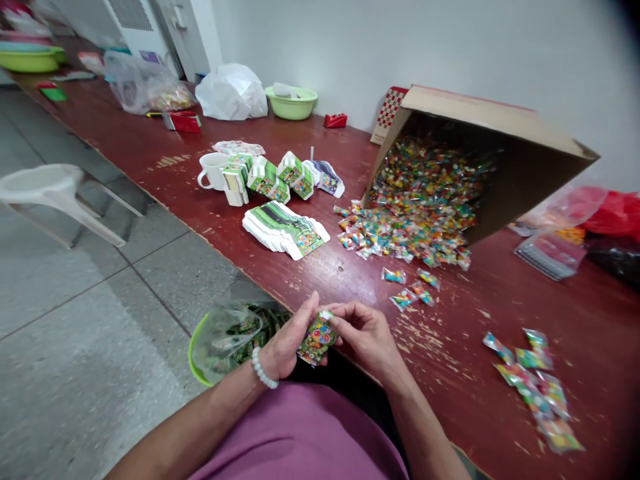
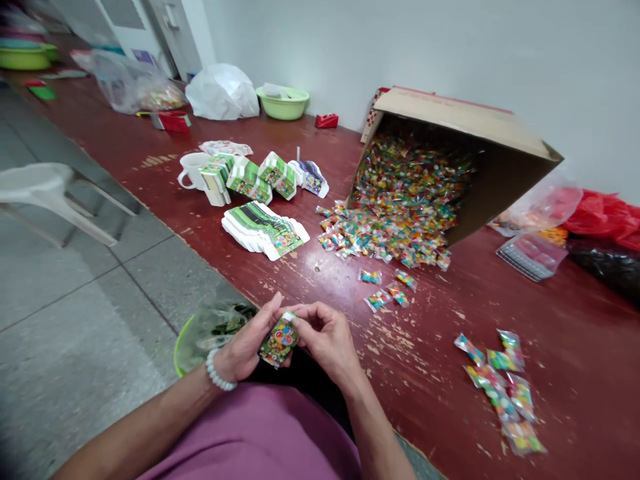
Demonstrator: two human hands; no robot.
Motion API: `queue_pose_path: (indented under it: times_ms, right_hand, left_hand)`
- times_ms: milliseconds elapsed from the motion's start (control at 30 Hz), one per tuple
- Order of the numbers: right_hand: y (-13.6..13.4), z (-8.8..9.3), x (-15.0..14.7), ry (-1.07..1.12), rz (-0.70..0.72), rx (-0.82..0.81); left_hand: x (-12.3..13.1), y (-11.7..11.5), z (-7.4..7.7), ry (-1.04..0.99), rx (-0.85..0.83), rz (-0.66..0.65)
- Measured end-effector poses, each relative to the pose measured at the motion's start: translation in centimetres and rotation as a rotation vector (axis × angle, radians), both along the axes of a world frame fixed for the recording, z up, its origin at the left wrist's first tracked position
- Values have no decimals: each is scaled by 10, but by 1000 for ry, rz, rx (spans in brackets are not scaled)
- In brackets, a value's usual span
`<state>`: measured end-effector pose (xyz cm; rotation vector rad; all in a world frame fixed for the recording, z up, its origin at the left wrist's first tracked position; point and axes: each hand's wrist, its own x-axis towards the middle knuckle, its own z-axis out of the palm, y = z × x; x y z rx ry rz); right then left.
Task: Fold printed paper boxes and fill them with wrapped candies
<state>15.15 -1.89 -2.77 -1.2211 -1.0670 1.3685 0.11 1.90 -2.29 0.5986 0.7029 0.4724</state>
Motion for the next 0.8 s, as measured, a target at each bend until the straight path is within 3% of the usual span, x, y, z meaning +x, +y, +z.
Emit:
queue_pose_path:
  times_ms: [100, 200, 333, 467, 667, 800]
  right_hand:
    - [1, 2, -2, -17, -34, 5]
    - [-3, 5, -3, -280, -33, 195]
    - [-10, 5, -9, -591, 46, 476]
    - [-7, 2, -26, -875, 39, 549]
    - [25, 7, -55, -1015, -21, 571]
    - [32, 4, -62, -981, 108, 587]
  left_hand:
    - [-4, 2, -1, 49, 58, 3]
    - [-10, 5, -2, 77, 55, 41]
    - [-15, 11, -4, -60, -77, 43]
    - [-22, 21, 4, -67, -54, 143]
    - [-41, 36, 17, 2, 226, 262]
    - [-60, 35, 8, 186, 480, 299]
